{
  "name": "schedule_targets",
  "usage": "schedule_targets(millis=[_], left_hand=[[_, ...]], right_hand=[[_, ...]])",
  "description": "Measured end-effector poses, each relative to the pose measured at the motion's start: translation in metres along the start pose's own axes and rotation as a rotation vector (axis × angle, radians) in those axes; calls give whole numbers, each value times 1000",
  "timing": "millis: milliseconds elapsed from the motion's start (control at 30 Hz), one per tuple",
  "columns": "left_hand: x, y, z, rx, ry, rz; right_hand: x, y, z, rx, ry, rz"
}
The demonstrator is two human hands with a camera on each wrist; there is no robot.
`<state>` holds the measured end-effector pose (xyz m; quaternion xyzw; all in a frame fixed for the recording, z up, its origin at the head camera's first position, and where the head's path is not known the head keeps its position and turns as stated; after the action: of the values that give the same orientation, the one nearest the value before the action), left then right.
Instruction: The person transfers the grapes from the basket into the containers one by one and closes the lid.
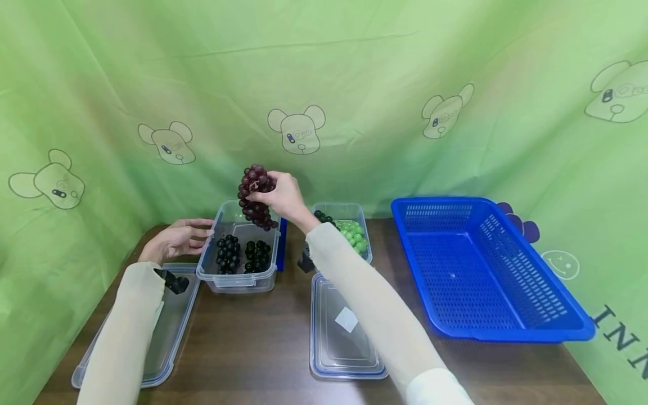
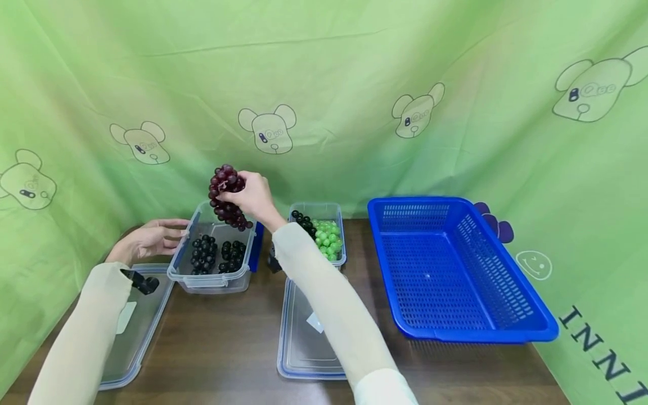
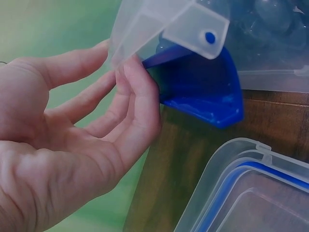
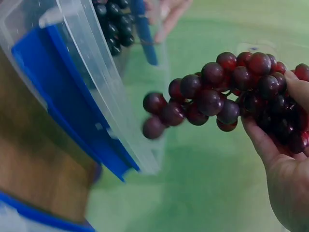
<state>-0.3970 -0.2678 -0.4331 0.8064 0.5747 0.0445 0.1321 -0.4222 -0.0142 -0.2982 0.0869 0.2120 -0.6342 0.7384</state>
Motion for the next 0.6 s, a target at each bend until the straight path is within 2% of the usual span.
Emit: schedule_targets(millis=[267,433,600], left_hand=[[0,-2,-1,7,-2,-14],[1,-1,-1,1,-1,-18],[0,0,-1,1,0,-19]], right_hand=[[20,0,-16,62,-75,-47],[24,-1,-24,68,10,-72],[32,-5,-33,78,118,-40]])
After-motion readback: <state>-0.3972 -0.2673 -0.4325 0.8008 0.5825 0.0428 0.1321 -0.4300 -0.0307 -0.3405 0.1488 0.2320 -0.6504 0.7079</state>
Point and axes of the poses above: each hand's wrist, its own y-axis away from the middle knuckle, its own x-axis out of the palm, z = x × y, the point moved 10 cm from there along -y, towards the middle knuckle, and after that the axes turned 10 degrees about x, right-handed, at the moved point
